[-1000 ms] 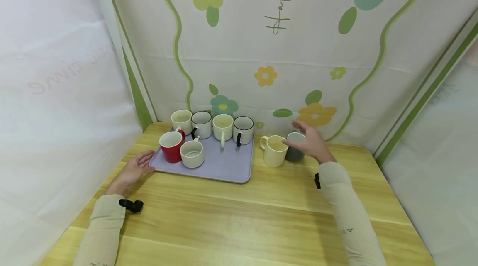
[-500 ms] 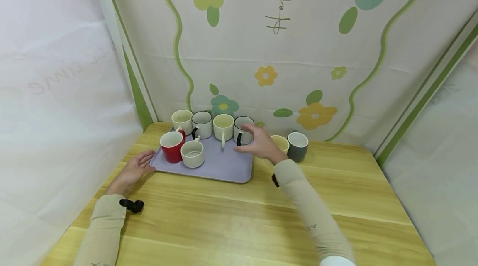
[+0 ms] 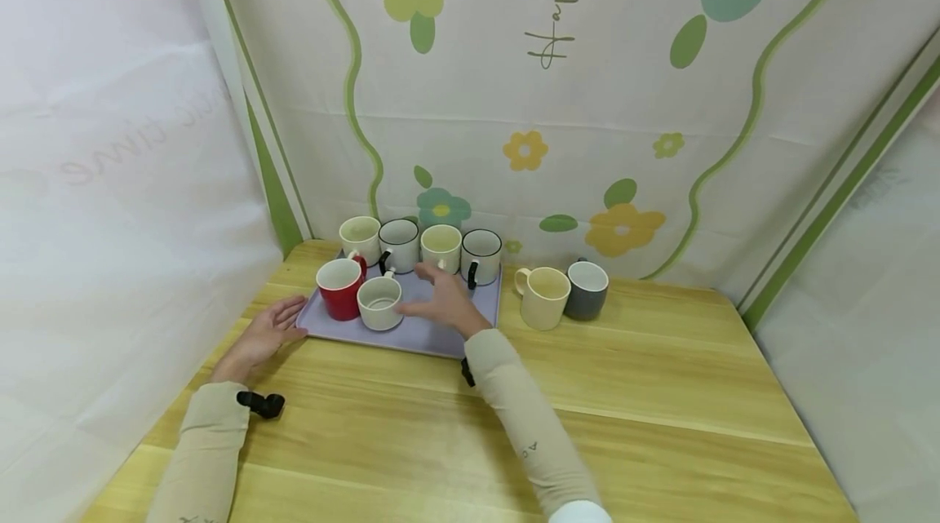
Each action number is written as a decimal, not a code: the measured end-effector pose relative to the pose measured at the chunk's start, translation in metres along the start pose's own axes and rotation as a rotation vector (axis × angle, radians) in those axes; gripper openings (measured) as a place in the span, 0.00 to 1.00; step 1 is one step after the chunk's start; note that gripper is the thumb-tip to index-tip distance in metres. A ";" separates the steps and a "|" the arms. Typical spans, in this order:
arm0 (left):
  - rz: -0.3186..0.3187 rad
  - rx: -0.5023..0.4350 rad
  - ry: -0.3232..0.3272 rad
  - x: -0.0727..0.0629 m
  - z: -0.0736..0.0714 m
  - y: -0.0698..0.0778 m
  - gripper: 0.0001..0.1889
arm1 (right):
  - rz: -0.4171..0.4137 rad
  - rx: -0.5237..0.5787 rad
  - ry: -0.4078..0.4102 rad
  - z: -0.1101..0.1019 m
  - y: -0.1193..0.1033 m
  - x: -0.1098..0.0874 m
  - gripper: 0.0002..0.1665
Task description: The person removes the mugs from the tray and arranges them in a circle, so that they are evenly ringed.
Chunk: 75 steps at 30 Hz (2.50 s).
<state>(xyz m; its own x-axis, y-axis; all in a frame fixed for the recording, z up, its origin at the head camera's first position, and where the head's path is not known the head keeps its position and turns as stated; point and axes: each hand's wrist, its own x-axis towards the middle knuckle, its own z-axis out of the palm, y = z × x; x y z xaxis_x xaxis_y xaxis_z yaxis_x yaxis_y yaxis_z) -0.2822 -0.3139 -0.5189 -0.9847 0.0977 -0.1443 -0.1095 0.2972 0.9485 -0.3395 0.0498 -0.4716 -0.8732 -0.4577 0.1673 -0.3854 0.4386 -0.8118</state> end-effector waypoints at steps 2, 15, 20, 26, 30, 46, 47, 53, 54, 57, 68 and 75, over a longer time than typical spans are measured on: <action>0.003 0.000 -0.003 0.000 0.000 0.000 0.41 | 0.021 0.013 0.005 0.010 0.002 0.002 0.54; 0.011 -0.016 -0.009 0.002 0.003 0.000 0.41 | 0.030 -0.040 0.061 0.057 0.004 0.016 0.48; -0.004 -0.024 -0.007 0.002 0.003 -0.001 0.42 | 0.079 -0.063 0.103 0.065 0.000 0.019 0.48; -0.002 -0.022 -0.005 0.002 0.003 0.000 0.42 | 0.101 -0.040 0.161 0.068 -0.004 0.020 0.45; -0.001 -0.011 -0.006 0.000 0.002 0.001 0.41 | 0.116 -0.041 0.165 0.066 -0.006 0.018 0.45; -0.017 0.002 -0.001 0.001 0.001 0.001 0.41 | 0.011 0.024 0.128 0.004 -0.016 -0.043 0.43; -0.017 0.003 -0.002 0.002 0.001 0.001 0.41 | 0.019 0.019 0.130 -0.002 -0.016 -0.050 0.44; -0.016 0.000 -0.004 0.002 -0.001 0.000 0.41 | 0.043 -0.018 0.148 -0.048 -0.010 -0.090 0.43; -0.015 0.001 -0.004 0.001 -0.001 0.001 0.41 | 0.044 -0.024 0.153 -0.056 -0.009 -0.098 0.43; -0.012 0.003 -0.006 0.000 -0.002 0.002 0.41 | 0.034 -0.053 0.166 -0.080 -0.005 -0.119 0.43; -0.002 -0.009 -0.011 0.001 -0.001 0.000 0.41 | 0.055 -0.206 0.196 -0.154 0.031 -0.204 0.45; 0.009 -0.020 -0.014 0.001 0.000 -0.001 0.41 | 0.122 -0.295 0.260 -0.196 0.057 -0.245 0.44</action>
<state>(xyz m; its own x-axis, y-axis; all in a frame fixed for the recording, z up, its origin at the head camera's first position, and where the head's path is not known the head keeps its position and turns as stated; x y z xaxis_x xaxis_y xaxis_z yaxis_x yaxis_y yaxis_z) -0.2830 -0.3141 -0.5198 -0.9836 0.1139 -0.1399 -0.1037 0.2775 0.9551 -0.2059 0.3386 -0.4491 -0.9493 -0.1949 0.2465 -0.3108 0.6980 -0.6451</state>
